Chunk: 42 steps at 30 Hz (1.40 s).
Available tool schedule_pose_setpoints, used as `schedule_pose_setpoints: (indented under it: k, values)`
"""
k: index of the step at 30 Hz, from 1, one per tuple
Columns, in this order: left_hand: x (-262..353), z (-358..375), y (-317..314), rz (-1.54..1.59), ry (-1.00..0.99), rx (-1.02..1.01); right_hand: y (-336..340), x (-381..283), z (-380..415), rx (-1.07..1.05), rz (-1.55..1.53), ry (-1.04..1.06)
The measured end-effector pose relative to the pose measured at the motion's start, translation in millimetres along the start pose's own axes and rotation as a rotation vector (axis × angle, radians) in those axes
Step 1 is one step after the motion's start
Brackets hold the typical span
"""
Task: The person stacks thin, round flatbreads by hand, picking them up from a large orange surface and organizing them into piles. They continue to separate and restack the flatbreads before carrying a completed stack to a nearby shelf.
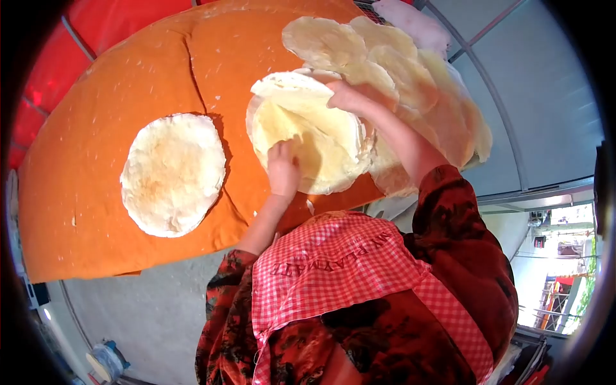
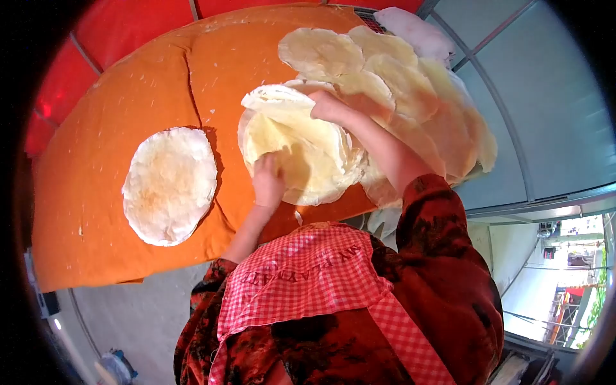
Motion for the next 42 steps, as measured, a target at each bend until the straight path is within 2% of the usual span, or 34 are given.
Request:
schedule_pose_setpoints:
  k: [1,4,5,6,9,10,11,12,14,15,16,17,18,20,21,22,23,24,27,30,31,34,36,38,42]
  values:
    - [-11,-1,-23,0.018,0.010,-0.091,2,21,-15,-0.051,0.020,0.016]
    - [0,2,-17,-0.409,0.042,-0.422,68,26,-40,-0.089,0.152,0.010]
    - [-12,7,-31,-0.405,0.054,-0.410,99,8,-25,0.055,-0.104,0.144]
    - [-12,6,-31,-0.393,0.076,-0.415,136,-9,-18,0.134,-0.167,0.211]
    - [-7,1,-29,-0.353,0.119,-0.397,248,-78,-37,0.266,0.349,0.178]
    - [-3,2,-25,-0.339,0.125,-0.366,244,-128,-1,0.341,0.709,-0.073]
    - [-2,0,-22,-0.324,0.132,-0.333,240,-148,14,0.350,0.714,0.073]
    - [-11,-4,-21,-0.215,0.223,-0.188,233,-159,24,0.353,0.718,0.221]
    - [-42,-6,-21,-0.001,0.418,0.102,170,-147,46,0.530,0.994,0.231]
    - [-48,-7,-21,-0.019,0.474,0.092,145,-129,50,0.397,0.953,0.072]
    - [-53,-8,-20,-0.038,0.529,0.081,108,-112,64,0.425,0.883,0.161]
    - [-54,-12,-17,-0.061,0.557,0.048,61,-123,98,0.409,0.616,0.182]
    - [-56,-18,-16,-0.081,0.580,0.017,32,-83,86,0.395,0.779,0.105]
    - [-59,-25,-15,-0.083,0.674,-0.019,-34,-42,83,0.269,0.814,-0.018]
    - [-61,-28,-14,-0.087,0.718,-0.042,-68,11,66,0.233,0.699,0.033]
    - [-60,-33,-11,-0.068,0.764,-0.092,-94,33,67,0.258,0.667,0.130]
    - [-55,-38,-4,-0.050,0.809,-0.145,-107,33,67,0.155,0.645,0.077]
    - [-53,-40,-1,-0.032,0.856,-0.201,-110,35,67,0.167,0.610,0.056]
    - [-58,-41,0,-0.069,0.770,-0.260,-103,36,62,0.213,0.516,-0.002]
    - [-78,-32,-17,-0.100,0.598,-0.148,-77,33,55,0.209,0.374,-0.123]
    - [-77,-29,-18,-0.066,0.599,-0.093,-72,31,55,0.268,0.416,-0.003]
    - [-58,-21,-7,0.002,0.610,0.032,-96,-4,70,0.370,0.629,0.094]
    - [-71,-11,-15,-0.008,0.604,0.042,-132,15,65,0.285,0.787,0.167]
    - [-81,-17,-17,0.023,0.620,0.053,-160,33,58,0.178,0.835,0.081]
    - [-117,-19,-26,0.127,0.576,-0.035,-170,43,64,0.216,0.775,0.048]
Point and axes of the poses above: each hand's wrist, its own z-axis away from the middle knuckle, its own y-axis out of the back of the hand, x = y × z, the point moved 1 cm from there along -z, towards the middle knuckle, and after that the axes turned 4 degrees about -x, right-handed, at the moved point
